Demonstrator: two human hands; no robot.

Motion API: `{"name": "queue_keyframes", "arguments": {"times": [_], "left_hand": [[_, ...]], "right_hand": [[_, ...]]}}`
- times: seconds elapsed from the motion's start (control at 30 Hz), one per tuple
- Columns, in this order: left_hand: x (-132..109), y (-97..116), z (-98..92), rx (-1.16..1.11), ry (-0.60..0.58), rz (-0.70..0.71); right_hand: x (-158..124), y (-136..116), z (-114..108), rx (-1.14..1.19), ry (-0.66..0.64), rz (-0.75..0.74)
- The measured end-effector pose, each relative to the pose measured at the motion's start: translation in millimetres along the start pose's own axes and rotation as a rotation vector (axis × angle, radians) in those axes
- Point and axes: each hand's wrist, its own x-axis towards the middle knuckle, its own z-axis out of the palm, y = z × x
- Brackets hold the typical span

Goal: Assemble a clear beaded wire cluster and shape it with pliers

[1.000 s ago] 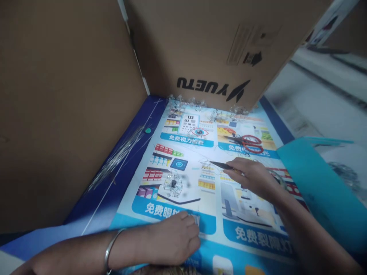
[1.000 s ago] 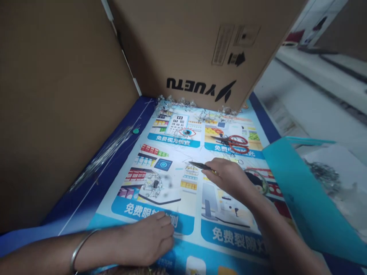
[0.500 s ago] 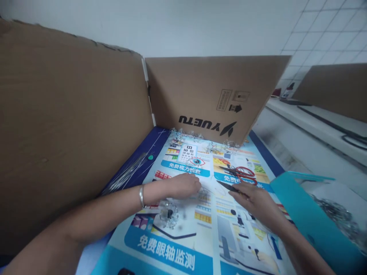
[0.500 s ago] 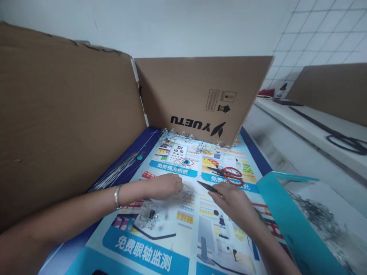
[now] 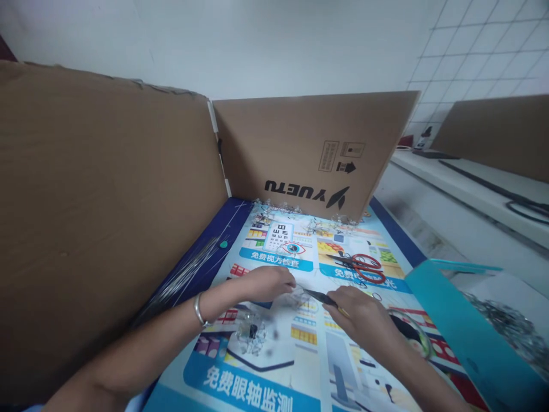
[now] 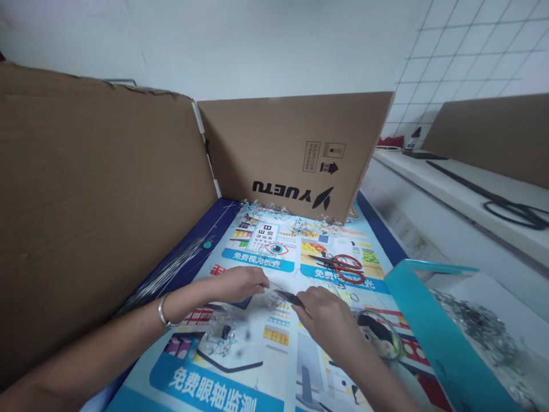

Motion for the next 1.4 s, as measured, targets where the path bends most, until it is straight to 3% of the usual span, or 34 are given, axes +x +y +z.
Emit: {"name": "queue_keyframes", "arguments": {"times": [0.1,0.23,0.43,0.53,0.93,1.23,1.4], "left_hand": [[-17,15,-9.3,-0.159,0.048,-0.026],[-33,27,-7.9,-0.359,0.084,-0.099],[-42,29,-2.4,-0.89,0.087,-0.237],[-45,28,-0.5,-1.052,0.103,-0.29],[-53,24,17.3,-1.17,0.243,-0.394],[-60,43,-4.8,-1.239,0.278,-0.362],[-58,46,4.8,-1.33,0.398,-0.329]], "right_hand": [[-3,-17,-4,-0.021,0.064,-0.073],[-1,-36,-11,-0.086,0.182,-0.17],[13,-52,-14,-0.191,0.313,-0.324],[21,-58,-12,-0.192,0.385,-0.387],[38,-64,0,-0.149,0.278,-0.405],[38,-70,-16,-0.151,0.333,-0.423],[38,-71,-17,-0.144,0.351,-0.42]]}}
